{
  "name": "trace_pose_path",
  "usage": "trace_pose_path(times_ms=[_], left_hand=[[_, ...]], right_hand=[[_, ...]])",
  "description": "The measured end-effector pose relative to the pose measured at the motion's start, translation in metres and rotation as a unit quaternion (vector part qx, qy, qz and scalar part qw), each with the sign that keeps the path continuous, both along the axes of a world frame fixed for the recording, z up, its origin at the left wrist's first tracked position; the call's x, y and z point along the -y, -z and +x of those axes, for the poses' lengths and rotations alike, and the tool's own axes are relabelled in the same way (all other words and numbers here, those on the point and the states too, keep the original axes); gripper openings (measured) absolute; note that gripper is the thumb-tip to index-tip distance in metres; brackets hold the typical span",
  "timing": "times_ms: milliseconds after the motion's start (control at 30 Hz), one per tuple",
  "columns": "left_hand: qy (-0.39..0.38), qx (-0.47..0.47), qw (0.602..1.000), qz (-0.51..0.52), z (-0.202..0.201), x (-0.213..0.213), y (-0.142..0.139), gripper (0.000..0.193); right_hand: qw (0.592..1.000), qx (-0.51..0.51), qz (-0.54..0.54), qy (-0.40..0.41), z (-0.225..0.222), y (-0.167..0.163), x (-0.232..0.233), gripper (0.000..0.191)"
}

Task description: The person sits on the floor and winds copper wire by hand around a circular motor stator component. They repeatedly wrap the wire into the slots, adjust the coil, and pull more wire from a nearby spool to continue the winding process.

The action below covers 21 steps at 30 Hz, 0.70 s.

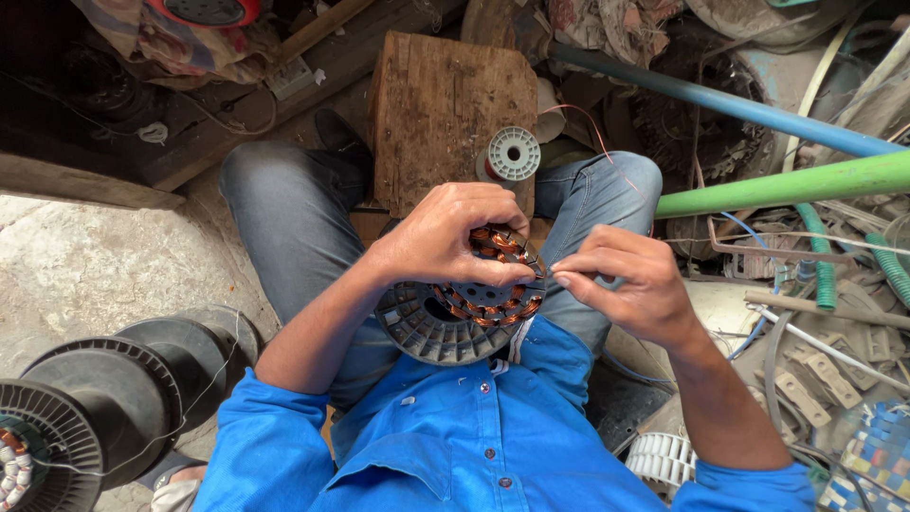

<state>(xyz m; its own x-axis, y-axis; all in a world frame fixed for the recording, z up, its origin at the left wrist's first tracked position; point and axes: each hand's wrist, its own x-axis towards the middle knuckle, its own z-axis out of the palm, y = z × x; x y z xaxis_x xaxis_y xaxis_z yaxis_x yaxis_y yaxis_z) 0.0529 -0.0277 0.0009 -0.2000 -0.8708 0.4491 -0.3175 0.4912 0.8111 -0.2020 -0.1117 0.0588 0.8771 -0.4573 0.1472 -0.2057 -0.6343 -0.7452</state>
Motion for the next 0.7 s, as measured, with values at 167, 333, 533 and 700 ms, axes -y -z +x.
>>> trace_pose_path(times_ms=[167, 333, 533, 700], left_hand=[[0.007, -0.006, 1.000, -0.004, 0.001, -0.001, -0.001, 0.040], [0.021, -0.019, 0.999, -0.018, 0.001, -0.001, 0.001, 0.041], [0.026, -0.020, 0.999, -0.026, 0.003, 0.001, 0.002, 0.040], [0.033, -0.017, 0.999, -0.021, 0.002, 0.001, 0.002, 0.040]], right_hand=[[0.998, -0.014, 0.057, 0.024, 0.006, 0.007, 0.008, 0.011], [0.988, -0.046, 0.130, -0.063, 0.013, 0.010, 0.025, 0.010], [0.971, -0.133, 0.155, -0.124, 0.016, 0.011, 0.052, 0.011], [0.968, -0.160, 0.146, -0.125, 0.023, 0.019, 0.050, 0.012]])
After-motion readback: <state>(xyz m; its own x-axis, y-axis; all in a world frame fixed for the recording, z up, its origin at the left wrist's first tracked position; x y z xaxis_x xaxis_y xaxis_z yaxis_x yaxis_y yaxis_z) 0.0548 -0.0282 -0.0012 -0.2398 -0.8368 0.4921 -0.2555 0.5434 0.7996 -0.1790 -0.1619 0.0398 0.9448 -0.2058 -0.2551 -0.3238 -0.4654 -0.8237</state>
